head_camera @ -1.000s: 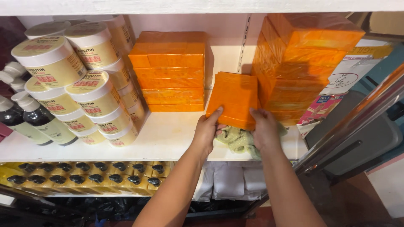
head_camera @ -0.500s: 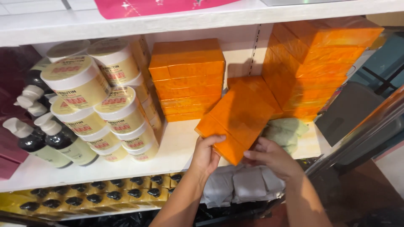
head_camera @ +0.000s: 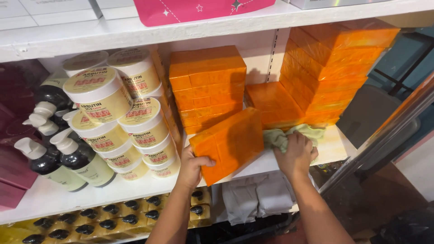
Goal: The person wipes the surface of orange plastic-wrapped boxes on a shelf using a green cloth. They pick up each box, wipe it, and place it back on the shelf among other similar boxes and skincare products.
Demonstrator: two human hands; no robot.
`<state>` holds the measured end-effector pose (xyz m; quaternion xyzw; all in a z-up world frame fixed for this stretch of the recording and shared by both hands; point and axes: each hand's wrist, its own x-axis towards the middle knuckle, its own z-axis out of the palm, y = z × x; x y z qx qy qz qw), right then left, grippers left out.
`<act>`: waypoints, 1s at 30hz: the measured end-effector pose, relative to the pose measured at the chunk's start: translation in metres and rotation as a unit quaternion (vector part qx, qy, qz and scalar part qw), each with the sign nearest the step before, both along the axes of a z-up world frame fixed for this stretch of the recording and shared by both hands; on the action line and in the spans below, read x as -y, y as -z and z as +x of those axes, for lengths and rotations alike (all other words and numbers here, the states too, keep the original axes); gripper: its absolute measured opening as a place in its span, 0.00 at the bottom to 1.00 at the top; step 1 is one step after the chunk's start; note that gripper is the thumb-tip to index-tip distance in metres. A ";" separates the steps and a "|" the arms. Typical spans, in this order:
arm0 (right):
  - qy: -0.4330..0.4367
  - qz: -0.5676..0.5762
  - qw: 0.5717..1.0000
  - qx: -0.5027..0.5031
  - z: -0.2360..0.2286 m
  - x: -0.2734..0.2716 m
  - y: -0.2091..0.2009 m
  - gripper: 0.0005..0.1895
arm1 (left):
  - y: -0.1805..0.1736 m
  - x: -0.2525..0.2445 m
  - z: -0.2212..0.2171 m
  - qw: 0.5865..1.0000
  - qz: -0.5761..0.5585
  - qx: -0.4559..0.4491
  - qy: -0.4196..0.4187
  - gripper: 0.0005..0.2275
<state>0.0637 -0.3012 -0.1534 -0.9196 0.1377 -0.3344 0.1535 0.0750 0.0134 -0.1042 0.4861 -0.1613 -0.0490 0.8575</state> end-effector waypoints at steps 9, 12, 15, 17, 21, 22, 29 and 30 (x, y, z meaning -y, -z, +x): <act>-0.050 0.328 0.886 0.324 -0.031 0.010 -0.025 0.17 | 0.022 -0.008 0.018 0.998 0.062 0.017 0.029 0.22; -0.203 0.322 0.873 0.305 -0.045 -0.057 -0.054 0.29 | 0.024 -0.001 0.029 0.997 0.055 0.013 0.047 0.22; -0.194 0.020 0.949 0.247 -0.050 -0.123 -0.058 0.40 | 0.011 0.008 0.028 0.998 0.036 0.010 0.057 0.25; -0.195 -0.001 0.963 0.186 -0.055 -0.134 -0.040 0.39 | 0.010 0.005 0.027 0.997 0.052 0.003 0.053 0.24; -0.236 0.002 0.968 0.089 -0.051 -0.110 -0.020 0.33 | -0.005 -0.001 0.021 0.993 0.109 0.009 0.051 0.28; -0.236 0.002 0.968 0.089 -0.043 -0.093 -0.016 0.33 | -0.004 -0.003 0.021 0.993 0.109 0.009 0.051 0.28; -0.139 0.137 0.946 0.260 -0.026 -0.056 -0.062 0.27 | -0.028 0.005 0.007 0.975 0.213 0.054 0.036 0.32; -0.157 0.139 0.930 0.303 -0.030 -0.062 -0.080 0.27 | -0.034 0.008 0.005 0.962 0.243 0.122 0.021 0.33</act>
